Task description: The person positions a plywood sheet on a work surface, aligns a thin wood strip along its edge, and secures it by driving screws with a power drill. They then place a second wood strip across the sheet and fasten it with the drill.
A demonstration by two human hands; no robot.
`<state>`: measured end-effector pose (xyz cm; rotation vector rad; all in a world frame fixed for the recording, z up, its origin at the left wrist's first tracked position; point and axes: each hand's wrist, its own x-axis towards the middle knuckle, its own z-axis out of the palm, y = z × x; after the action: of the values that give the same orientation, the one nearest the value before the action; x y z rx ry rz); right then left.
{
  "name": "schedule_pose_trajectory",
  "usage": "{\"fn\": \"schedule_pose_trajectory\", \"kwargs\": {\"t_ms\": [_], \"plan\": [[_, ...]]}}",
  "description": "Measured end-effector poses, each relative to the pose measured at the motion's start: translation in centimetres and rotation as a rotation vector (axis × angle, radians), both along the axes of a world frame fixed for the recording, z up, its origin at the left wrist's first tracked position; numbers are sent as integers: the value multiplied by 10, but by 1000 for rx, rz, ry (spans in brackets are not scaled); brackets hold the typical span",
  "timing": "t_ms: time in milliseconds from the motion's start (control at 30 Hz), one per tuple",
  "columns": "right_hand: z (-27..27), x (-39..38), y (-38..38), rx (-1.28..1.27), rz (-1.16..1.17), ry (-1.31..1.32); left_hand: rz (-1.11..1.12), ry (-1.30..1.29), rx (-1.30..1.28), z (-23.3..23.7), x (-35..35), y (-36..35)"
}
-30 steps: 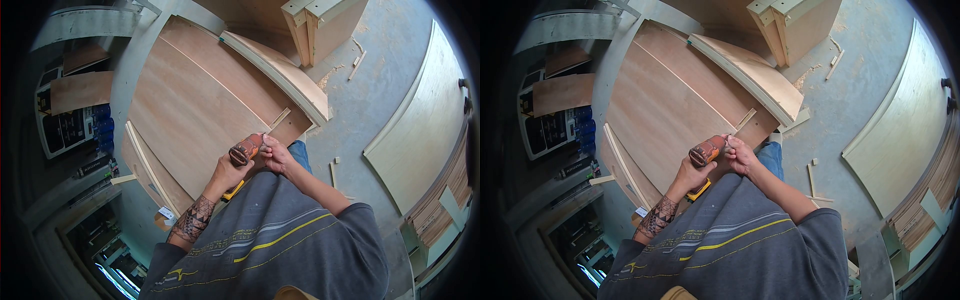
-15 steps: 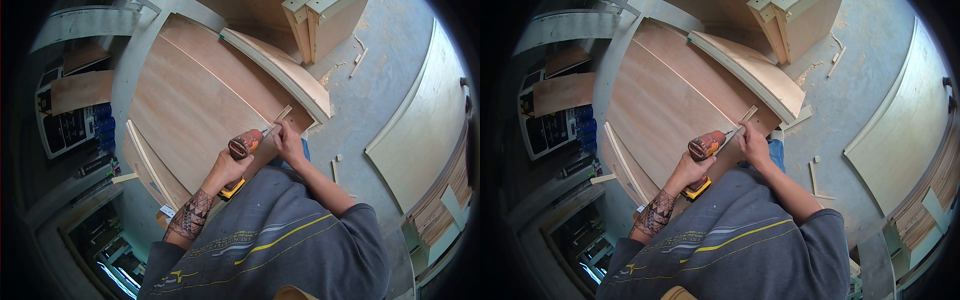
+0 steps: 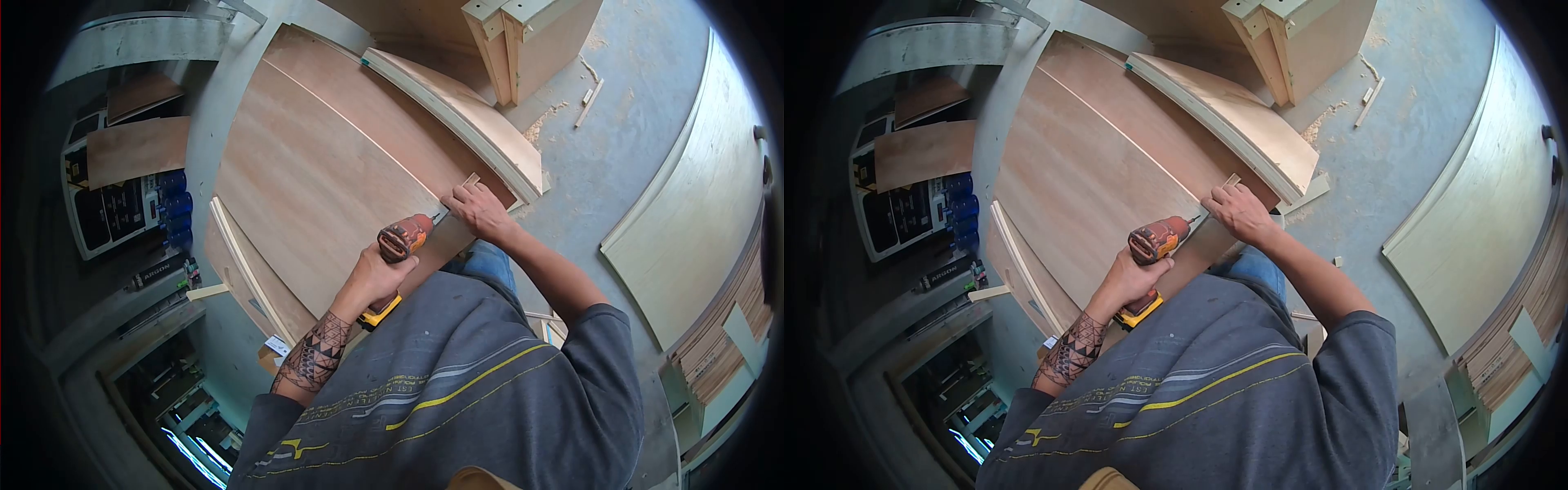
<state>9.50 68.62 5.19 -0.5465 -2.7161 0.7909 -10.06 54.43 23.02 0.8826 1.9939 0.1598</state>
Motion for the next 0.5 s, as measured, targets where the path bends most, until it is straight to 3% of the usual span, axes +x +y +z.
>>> {"fn": "schedule_pose_trajectory", "kwargs": {"t_ms": [200, 500], "plan": [[-9, 4, -2, 69, 23, 9, 9, -37, -104, 6, 0, 6], [-20, 7, 0, -139, 14, 264, 49, -30, 36, -7, 2, -1]]}}
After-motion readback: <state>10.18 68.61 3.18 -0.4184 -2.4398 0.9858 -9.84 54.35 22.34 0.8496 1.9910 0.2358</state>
